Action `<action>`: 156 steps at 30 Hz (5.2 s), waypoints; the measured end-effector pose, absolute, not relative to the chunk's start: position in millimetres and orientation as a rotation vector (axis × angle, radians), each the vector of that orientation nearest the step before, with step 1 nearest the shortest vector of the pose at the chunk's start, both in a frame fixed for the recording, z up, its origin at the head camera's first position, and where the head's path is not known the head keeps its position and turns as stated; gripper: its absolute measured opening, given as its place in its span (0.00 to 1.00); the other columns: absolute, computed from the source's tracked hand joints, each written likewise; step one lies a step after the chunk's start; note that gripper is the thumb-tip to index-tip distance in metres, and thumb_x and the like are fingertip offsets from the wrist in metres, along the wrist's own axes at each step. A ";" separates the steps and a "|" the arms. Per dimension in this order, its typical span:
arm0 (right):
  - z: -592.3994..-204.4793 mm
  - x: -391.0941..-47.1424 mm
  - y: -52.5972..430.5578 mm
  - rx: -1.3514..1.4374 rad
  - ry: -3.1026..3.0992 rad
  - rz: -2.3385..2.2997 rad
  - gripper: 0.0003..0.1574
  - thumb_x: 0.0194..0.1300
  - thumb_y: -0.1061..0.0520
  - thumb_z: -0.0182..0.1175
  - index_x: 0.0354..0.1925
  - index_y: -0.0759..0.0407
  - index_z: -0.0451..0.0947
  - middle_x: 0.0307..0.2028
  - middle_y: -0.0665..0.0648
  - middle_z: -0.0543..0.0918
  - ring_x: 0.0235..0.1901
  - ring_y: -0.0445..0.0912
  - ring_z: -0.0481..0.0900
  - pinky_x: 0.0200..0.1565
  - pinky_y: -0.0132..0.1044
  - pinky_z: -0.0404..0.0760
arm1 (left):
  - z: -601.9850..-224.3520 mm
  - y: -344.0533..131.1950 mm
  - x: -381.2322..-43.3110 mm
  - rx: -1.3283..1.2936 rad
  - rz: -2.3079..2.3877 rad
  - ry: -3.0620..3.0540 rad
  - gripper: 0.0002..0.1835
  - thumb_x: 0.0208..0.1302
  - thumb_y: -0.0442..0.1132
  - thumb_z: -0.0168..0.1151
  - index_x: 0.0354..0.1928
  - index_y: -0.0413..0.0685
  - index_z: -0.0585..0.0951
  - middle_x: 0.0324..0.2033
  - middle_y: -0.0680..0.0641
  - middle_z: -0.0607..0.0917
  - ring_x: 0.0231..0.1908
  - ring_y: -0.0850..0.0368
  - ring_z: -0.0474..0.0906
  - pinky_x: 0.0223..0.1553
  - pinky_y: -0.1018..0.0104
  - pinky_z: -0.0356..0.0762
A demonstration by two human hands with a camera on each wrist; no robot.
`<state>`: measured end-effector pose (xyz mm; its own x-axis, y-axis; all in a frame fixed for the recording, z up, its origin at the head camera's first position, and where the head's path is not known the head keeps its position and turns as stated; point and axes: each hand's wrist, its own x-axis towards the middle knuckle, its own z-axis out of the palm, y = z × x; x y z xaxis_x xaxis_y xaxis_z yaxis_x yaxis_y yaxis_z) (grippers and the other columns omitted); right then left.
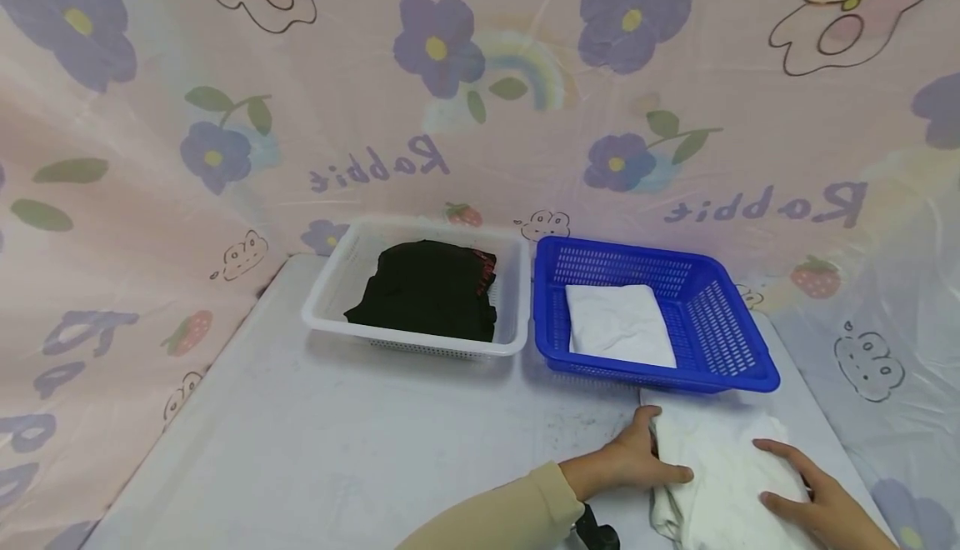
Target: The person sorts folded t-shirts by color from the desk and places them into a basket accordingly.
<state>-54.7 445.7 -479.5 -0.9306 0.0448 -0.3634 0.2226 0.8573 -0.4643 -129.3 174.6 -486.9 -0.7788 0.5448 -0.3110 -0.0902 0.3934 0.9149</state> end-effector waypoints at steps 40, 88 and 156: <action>-442.4 -32.4 410.5 0.113 2.907 -0.963 0.36 0.65 0.52 0.62 0.69 0.50 0.63 0.42 0.24 0.67 0.17 0.38 0.64 0.27 0.28 0.65 | -495.3 163.3 -117.1 0.582 1.414 2.004 0.42 0.51 0.39 0.73 0.64 0.69 0.60 0.48 0.53 0.76 0.48 0.68 0.71 0.48 0.71 0.71; -388.7 -65.4 386.0 -0.271 2.746 -1.928 0.37 0.60 0.80 0.54 0.66 0.65 0.63 0.57 0.42 0.73 0.39 0.32 0.80 0.25 0.37 0.82 | -416.7 117.2 -135.5 1.038 1.665 2.022 0.34 0.54 0.36 0.68 0.61 0.66 0.66 0.53 0.56 0.75 0.43 0.72 0.72 0.41 0.78 0.73; -441.5 -260.2 360.4 0.306 2.712 -1.130 0.36 0.67 0.52 0.60 0.68 0.58 0.61 0.72 0.75 0.50 0.69 0.72 0.49 0.64 0.68 0.54 | -443.4 139.4 -284.0 -0.055 1.515 2.269 0.34 0.57 0.40 0.70 0.65 0.54 0.68 0.60 0.40 0.74 0.58 0.47 0.72 0.56 0.51 0.73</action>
<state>-260.2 360.4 -441.5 -0.9611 0.1169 -0.2503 0.2601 0.6886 -0.6769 -284.0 139.4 -443.4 -0.9153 0.1905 -0.3549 -0.2547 0.4089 0.8763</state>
